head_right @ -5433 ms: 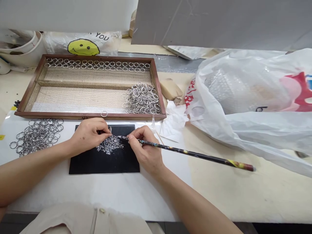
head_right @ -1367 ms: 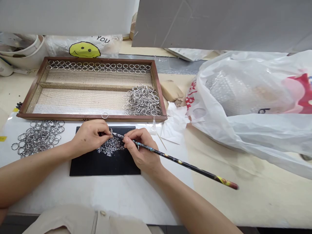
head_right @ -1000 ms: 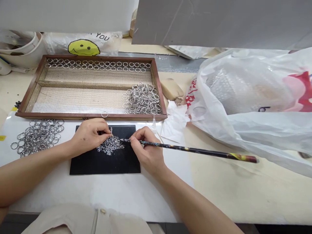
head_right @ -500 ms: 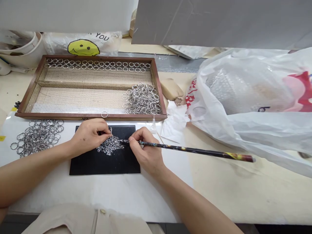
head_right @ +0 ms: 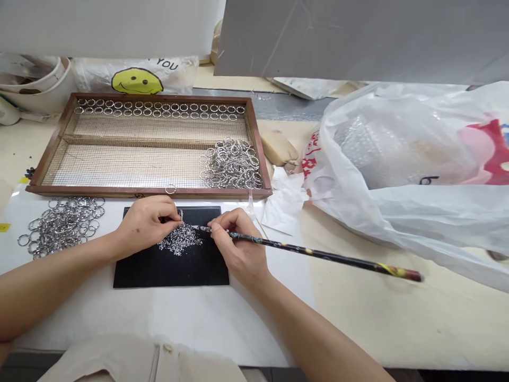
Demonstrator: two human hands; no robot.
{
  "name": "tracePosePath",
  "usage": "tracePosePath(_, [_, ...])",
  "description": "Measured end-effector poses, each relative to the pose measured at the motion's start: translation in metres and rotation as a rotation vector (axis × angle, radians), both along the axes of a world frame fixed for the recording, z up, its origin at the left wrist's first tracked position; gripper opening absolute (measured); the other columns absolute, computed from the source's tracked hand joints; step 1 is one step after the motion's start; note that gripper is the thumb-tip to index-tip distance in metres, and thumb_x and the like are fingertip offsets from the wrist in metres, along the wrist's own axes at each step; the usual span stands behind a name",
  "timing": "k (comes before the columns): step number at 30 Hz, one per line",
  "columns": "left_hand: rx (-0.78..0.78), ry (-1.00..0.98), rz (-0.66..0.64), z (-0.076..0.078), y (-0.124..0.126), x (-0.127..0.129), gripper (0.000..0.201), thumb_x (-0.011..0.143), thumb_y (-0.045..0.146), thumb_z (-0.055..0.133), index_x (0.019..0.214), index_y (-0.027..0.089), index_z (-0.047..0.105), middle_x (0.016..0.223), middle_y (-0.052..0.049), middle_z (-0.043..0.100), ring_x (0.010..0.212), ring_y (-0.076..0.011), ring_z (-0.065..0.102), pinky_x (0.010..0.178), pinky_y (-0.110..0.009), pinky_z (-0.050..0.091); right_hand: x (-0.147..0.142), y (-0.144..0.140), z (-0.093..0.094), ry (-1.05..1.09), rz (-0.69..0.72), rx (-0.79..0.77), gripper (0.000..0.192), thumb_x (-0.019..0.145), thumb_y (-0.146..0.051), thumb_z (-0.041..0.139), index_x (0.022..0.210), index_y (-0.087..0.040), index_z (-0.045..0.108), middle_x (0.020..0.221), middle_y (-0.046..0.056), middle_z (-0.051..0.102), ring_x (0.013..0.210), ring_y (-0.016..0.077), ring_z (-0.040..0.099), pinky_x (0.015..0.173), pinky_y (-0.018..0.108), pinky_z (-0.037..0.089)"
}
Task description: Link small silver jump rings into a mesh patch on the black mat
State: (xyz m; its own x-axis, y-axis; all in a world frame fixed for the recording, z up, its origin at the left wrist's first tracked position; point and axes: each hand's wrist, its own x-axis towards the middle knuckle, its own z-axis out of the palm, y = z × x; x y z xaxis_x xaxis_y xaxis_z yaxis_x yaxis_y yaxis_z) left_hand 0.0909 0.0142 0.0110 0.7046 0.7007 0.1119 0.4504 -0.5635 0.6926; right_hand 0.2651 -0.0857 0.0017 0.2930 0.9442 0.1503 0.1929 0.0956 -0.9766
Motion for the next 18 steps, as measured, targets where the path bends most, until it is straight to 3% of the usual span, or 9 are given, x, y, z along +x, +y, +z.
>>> tracePosePath(6, [0.020,-0.015,-0.010,-0.0026,0.0000,-0.0005,0.014,0.074,0.012,0.060,0.062,0.016,0.064,0.069,0.000,0.063,0.067,-0.0113,0.058,0.059,-0.023,0.043,-0.0041,0.0040,0.0006,-0.013,0.025,0.114,0.013,0.085,-0.017,0.055,0.075,-0.023,0.051,0.057,-0.003,0.059,0.072,0.0175,0.064,0.076,0.041,0.054])
tracePosePath(18, [0.017,-0.003,-0.010,-0.0024,0.0000,-0.0006,0.014,0.075,0.013,0.061,0.062,0.016,0.064,0.070,0.001,0.063,0.068,-0.0111,0.058,0.060,-0.023,0.043,-0.0060,0.0032,-0.0019,-0.008,0.043,0.108,0.011,0.085,-0.017,0.058,0.078,-0.023,0.053,0.062,-0.002,0.063,0.076,0.0176,0.065,0.074,0.039,0.055])
